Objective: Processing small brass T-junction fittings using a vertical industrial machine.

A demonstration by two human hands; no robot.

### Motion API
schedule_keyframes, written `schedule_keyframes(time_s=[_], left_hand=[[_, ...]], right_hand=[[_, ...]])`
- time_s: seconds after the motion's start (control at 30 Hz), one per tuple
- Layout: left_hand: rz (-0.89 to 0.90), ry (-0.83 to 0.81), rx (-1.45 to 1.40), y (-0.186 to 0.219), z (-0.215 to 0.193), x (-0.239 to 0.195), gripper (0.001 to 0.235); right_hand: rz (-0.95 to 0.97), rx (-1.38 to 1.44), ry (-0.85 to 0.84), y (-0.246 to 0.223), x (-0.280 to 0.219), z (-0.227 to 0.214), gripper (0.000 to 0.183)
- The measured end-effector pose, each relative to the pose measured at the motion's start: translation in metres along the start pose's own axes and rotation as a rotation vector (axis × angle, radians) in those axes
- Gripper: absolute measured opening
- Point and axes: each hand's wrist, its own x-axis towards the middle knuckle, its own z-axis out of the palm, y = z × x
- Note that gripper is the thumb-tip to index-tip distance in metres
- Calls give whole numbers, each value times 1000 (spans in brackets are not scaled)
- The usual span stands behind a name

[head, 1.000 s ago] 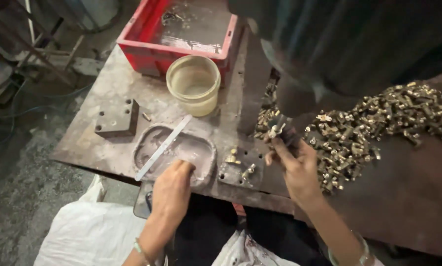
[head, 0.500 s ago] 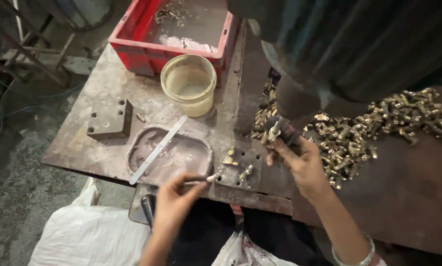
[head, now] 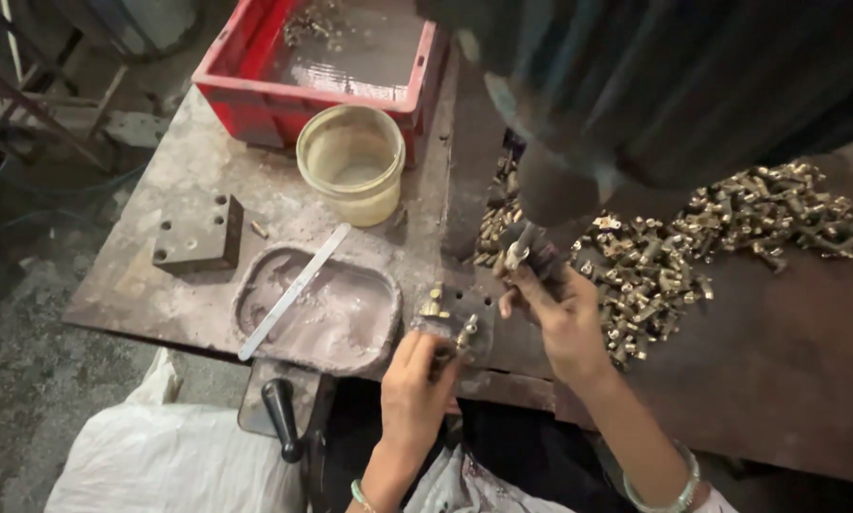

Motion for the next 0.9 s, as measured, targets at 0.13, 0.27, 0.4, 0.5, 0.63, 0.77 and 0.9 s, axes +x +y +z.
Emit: schedule_keyframes(time_s=[0.13,0.27,0.4,0.5,0.63,0.77,0.9], left_hand=[[104,99,199,13,-1,43,24],[100,20,484,10,4,66,17],[-79,-29,43,-3,12,60,24],[-456,39,-757,29,-2,64,45],[-246,102,-764,129,-46,73,42],[444,163,-232,105,-31,70,39],[507,129,57,52,-11,69,50]], right_hand=[[-17,-18,-13,-1,1,0,22],[-16,-21,-15,1,4,-1,20],[-11,-70,-19,6,3,-8,19],[32,-77,-36,34,14,-30,18],[89,-90,-30,64,13,-50,18],[65,-116,-66,86,11,-62,19],[157,-170,-79,66,6,-50,30]])
